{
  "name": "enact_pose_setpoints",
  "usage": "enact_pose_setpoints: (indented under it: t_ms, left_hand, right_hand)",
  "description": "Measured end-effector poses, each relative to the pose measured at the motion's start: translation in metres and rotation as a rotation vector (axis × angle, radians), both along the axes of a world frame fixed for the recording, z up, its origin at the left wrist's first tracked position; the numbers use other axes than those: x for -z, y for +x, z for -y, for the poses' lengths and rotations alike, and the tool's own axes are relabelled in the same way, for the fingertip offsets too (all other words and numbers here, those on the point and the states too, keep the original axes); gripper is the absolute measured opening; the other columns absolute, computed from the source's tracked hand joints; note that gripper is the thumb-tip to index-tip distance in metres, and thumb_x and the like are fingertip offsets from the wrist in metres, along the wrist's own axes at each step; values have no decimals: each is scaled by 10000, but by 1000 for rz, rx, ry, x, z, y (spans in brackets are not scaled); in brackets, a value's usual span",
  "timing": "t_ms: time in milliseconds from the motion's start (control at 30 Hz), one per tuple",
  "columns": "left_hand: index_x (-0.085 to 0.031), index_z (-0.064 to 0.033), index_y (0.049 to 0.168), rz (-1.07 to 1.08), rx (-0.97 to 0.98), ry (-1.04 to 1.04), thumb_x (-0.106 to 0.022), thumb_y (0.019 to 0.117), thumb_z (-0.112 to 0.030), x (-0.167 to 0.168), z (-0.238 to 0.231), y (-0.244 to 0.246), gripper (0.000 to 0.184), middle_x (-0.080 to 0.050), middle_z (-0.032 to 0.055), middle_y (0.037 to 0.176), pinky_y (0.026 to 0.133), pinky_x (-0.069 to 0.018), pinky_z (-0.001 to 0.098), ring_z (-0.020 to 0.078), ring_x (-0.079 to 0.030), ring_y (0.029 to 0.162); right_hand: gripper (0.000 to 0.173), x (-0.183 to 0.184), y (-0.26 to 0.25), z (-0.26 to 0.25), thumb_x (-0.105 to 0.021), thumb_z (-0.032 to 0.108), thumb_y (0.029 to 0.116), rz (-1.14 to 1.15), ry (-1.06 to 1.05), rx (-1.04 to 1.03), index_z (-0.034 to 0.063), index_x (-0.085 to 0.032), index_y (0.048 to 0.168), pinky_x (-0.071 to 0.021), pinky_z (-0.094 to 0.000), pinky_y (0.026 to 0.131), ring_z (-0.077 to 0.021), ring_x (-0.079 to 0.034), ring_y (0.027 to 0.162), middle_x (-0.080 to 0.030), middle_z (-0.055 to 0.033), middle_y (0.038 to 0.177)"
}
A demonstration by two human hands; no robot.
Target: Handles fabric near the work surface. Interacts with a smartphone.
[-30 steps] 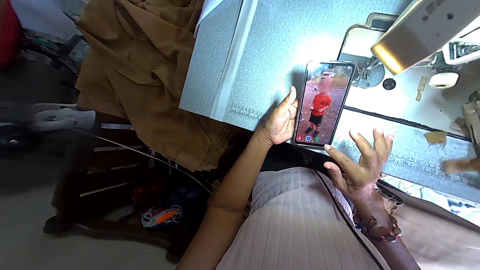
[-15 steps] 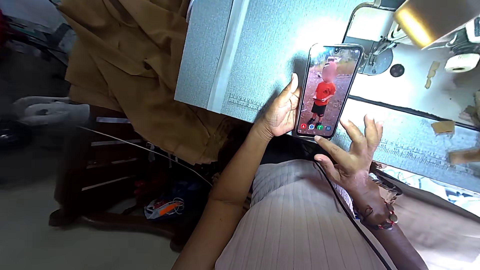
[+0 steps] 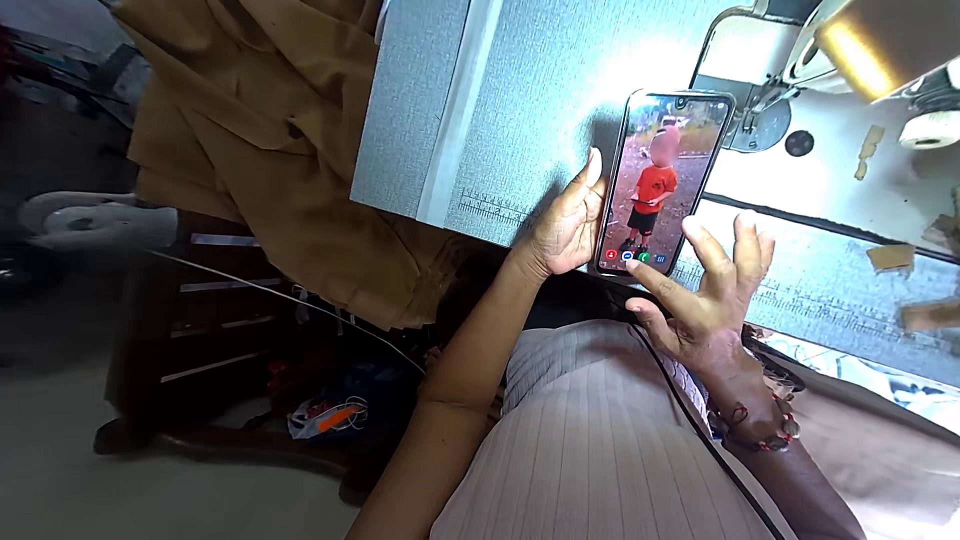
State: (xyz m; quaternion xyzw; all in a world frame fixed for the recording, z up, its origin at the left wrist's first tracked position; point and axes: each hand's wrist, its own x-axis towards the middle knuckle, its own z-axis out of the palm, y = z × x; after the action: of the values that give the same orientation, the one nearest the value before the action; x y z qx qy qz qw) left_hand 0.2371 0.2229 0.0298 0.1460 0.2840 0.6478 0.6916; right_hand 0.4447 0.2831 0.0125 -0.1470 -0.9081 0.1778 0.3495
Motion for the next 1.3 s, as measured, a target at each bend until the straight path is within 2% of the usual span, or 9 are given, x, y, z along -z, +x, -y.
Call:
enact_pose_setpoints:
  t_ms: [267, 367, 433, 500, 800, 967, 1033, 1133, 1300]
  left_hand:
    - [-444, -130, 1413, 2, -1, -4, -81, 1057, -602, 0, -1, 0, 694, -659, 75, 1259, 985, -546, 390, 204, -654, 1175]
    - [-478, -137, 1386, -8, 3, 7, -93, 1060, -599, 1, 0, 0, 684, -671, 69, 1240, 981, -549, 397, 201, -660, 1166]
    - [-490, -131, 1383, -17, -1, 8, -99, 1059, -604, 2, 0, 0, 695, -680, 71, 1238, 984, -550, 399, 203, -664, 1166]
    - [-485, -130, 1394, -13, 0, 9, -101, 1055, -610, 1, 0, 0, 702, -681, 73, 1249, 992, -548, 396, 203, -663, 1177]
    - [-476, -136, 1391, -10, 18, -11, -103, 1054, -611, 3, 1, -1, 691, -675, 71, 1268, 990, -552, 398, 206, -663, 1182]
    - [-483, -131, 1387, -1, 16, 2, -94, 1058, -602, 3, -1, -2, 693, -683, 72, 1257, 986, -553, 390, 200, -669, 1172]
    - [-491, -134, 1382, -5, 13, 2, -86, 1062, -588, 3, 0, -1, 688, -691, 67, 1244, 971, -562, 384, 194, -678, 1156]
    - [-489, -137, 1379, -3, 12, 2, -97, 1062, -591, 3, 1, -1, 679, -687, 64, 1243, 969, -560, 382, 193, -675, 1155]
    - [-502, -147, 1373, 1, 17, 3, -116, 1060, -601, 3, 2, -1, 673, -693, 59, 1246, 971, -562, 384, 193, -678, 1159]
  right_hand:
    - [417, 1, -3, -1, -460, 536, 1052, -10, 1, 23, 233, -724, 1165, 48, -617, 1232, -342, -83, 1579, -417, -97, 1589]
    - [410, -5, -10, -10, -479, 522, 1048, 45, -9, 94, 213, -732, 1142, -28, -666, 1209, -442, -185, 1538, -478, -194, 1522]
    - [419, -11, -14, -19, -490, 508, 1045, 83, -31, 144, 192, -710, 1211, -74, -699, 1197, -519, -213, 1505, -467, -270, 1505]
    - [451, -15, -16, -25, -499, 497, 1039, 80, -44, 178, 166, -680, 1287, -84, -696, 1202, -546, -196, 1504, -435, -307, 1522]
    - [414, -7, -8, -23, -494, 476, 1053, 0, -77, 189, 178, -660, 1286, -81, -649, 1227, -470, -191, 1531, -439, -271, 1518]
    - [377, -9, -13, -19, -496, 492, 1048, -44, -58, 141, 199, -673, 1205, -67, -640, 1235, -416, -195, 1542, -460, -207, 1509]
    - [381, -9, -14, -15, -507, 506, 1042, -53, -42, 79, 209, -727, 1136, -36, -660, 1224, -409, -184, 1547, -469, -182, 1521]
    - [362, -6, -12, -16, -496, 490, 1051, -55, 1, 77, 224, -729, 1130, 10, -650, 1222, -363, -140, 1567, -457, -133, 1548]
    - [373, -5, -12, -15, -485, 496, 1050, -73, 18, 136, 216, -715, 1136, 27, -643, 1223, -374, -125, 1565, -453, -149, 1539]
